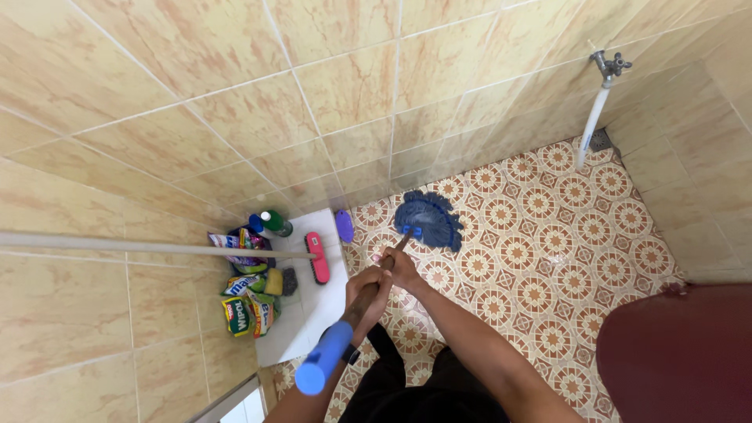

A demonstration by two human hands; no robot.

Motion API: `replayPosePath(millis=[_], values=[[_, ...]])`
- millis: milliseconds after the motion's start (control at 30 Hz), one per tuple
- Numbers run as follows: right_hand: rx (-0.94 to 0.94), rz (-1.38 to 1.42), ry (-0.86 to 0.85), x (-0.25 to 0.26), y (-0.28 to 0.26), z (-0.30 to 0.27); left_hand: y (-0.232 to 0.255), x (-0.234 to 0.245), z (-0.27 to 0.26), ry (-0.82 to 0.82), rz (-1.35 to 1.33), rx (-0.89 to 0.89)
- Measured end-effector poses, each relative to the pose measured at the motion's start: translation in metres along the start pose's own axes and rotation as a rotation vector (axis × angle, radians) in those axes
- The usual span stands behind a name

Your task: The person cleans the bathroom floor by hand using a wet mop, moving the mop back and forth across the tiles.

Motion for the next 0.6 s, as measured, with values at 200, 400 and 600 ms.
replayPosePath(millis=[200,400,600], values=[[-0.095,-0.307,-0.096,0.001,0.006,-0.015,0.017,-0.010,-0.026,-0.101,-0.102,-0.157],[-0.210,-0.139,-0.066,0.008,0.007,-0.048,0.088,-0.011,-0.025,-0.323,0.101,-0.294],[-0.118,-0.098,0.090,0.025,-0.006,-0.055,0.084,-0.007,0.013,-0.340,0.199,-0.251]])
Point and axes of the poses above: each hand's wrist, its own z-axis towards the middle knuckle, its own x-axis out of the back of the hand, y = z × x, the point moved 8 cm from there along z, towards the middle knuckle, and after that the axes turned 4 degrees about -x, right-handed, at the moved point
